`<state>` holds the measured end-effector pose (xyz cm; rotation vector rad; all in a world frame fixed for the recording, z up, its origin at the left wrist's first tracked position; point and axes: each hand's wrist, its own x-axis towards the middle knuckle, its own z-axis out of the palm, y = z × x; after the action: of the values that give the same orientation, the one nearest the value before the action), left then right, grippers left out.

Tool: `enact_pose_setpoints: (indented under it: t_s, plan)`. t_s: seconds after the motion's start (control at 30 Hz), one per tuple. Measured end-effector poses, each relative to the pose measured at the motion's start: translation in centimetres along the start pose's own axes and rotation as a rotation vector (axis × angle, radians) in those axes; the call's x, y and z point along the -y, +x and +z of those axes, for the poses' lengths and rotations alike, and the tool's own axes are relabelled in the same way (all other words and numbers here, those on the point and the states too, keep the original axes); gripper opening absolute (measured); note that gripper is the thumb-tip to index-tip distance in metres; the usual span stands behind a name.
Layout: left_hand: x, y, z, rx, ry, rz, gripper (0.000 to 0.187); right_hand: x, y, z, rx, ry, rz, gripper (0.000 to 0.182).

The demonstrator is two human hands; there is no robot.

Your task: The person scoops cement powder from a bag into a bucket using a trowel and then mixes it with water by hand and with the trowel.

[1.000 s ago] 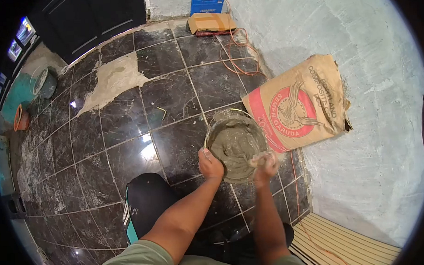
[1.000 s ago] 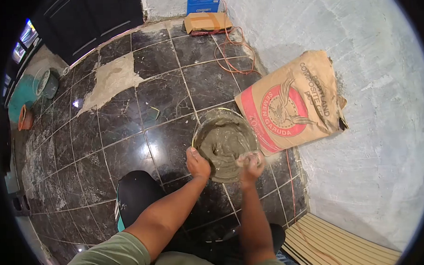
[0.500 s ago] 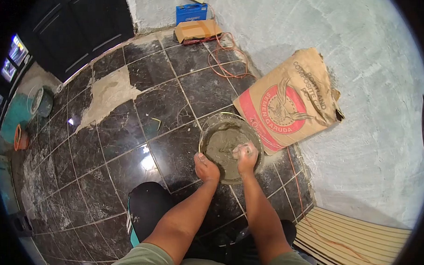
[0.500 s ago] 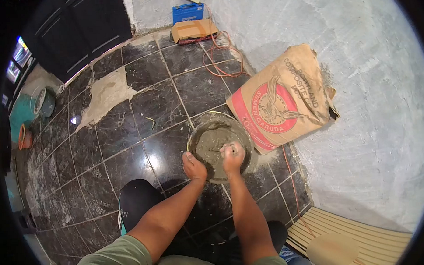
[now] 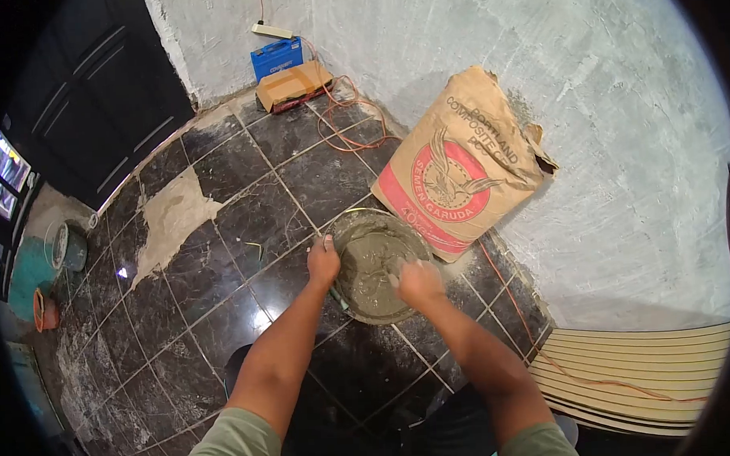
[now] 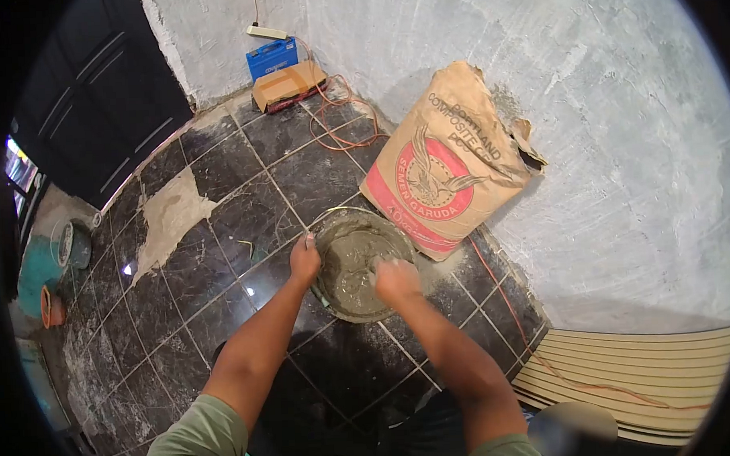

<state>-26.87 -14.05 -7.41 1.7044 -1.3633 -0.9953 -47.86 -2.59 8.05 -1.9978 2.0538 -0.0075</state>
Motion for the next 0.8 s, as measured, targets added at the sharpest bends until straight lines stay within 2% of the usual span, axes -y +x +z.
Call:
enact_pose_setpoints:
  t_s: [0.07, 0.17, 0.27, 0.37, 0.47, 0.5, 0.57, 0.6, 0.67, 0.7, 0.77, 0.8]
  plan:
    - [0.9, 0.7, 0.7, -0.005, -0.038, -0.133, 0.043, 1.4, 0.5, -0.4, -0.120, 0.082, 0.079, 0.030]
    - [-0.4, -1.1, -0.5, 0.040, -0.196, -0.185, 0.042, 1.3, 0.7, 0.8, -0.364, 0.229, 0.121, 0.031]
    - [1.3, -3.9, -0.7, -0.096, -0.268, -0.129, 0.044, 0.3, 2.2, 1.6, -0.421, 0.352, 0.169, 0.029]
    - [3.8, -8.2, 0.0, -0.357, -0.213, -0.154, 0.040, 1.2, 3.5, 0.6, -0.279, 0.487, 0.076, 0.030]
    - [-0.8, -12.7, -1.3, -0.461, 0.009, -0.346, 0.048, 2.4, 4.9, 3.1, -0.326, 0.591, -0.159, 0.032]
    - [-2.4, -14.0, -1.8, -0.530, 0.177, -0.138, 0.051, 3.1, 4.2, 1.7, -0.270, 0.599, -0.215, 0.034]
    - [-5.3, -15.8, -2.1, -0.642, 0.509, 0.296, 0.059, 3.3, 3.7, 0.3, -0.053, 0.862, -0.166, 0.035]
    - [-7.0, -16.4, -1.7, -0.496, 0.376, 0.427, 0.061, 3.0, 3.6, -0.3, 0.055, 0.991, -0.141, 0.036]
    - [-9.9, -16.5, 0.1, -0.169, 0.116, 0.665, 0.067, 1.1, 3.0, -1.4, -0.055, 1.186, -0.119, 0.036]
    - [-10.7, -15.5, 1.7, -0.151, 0.084, 0.624, 0.066, -0.4, 2.9, -1.4, -0.118, 1.281, -0.107, 0.036]
    - [-12.3, -13.2, 4.8, -0.114, 0.020, 0.534, 0.065, -3.8, 2.2, 0.2, -0.440, 1.144, 0.027, 0.034]
    - [-12.9, -11.8, 5.8, -0.117, -0.042, 0.469, 0.058, -5.4, 2.1, 1.2, -0.597, 1.064, 0.094, 0.032]
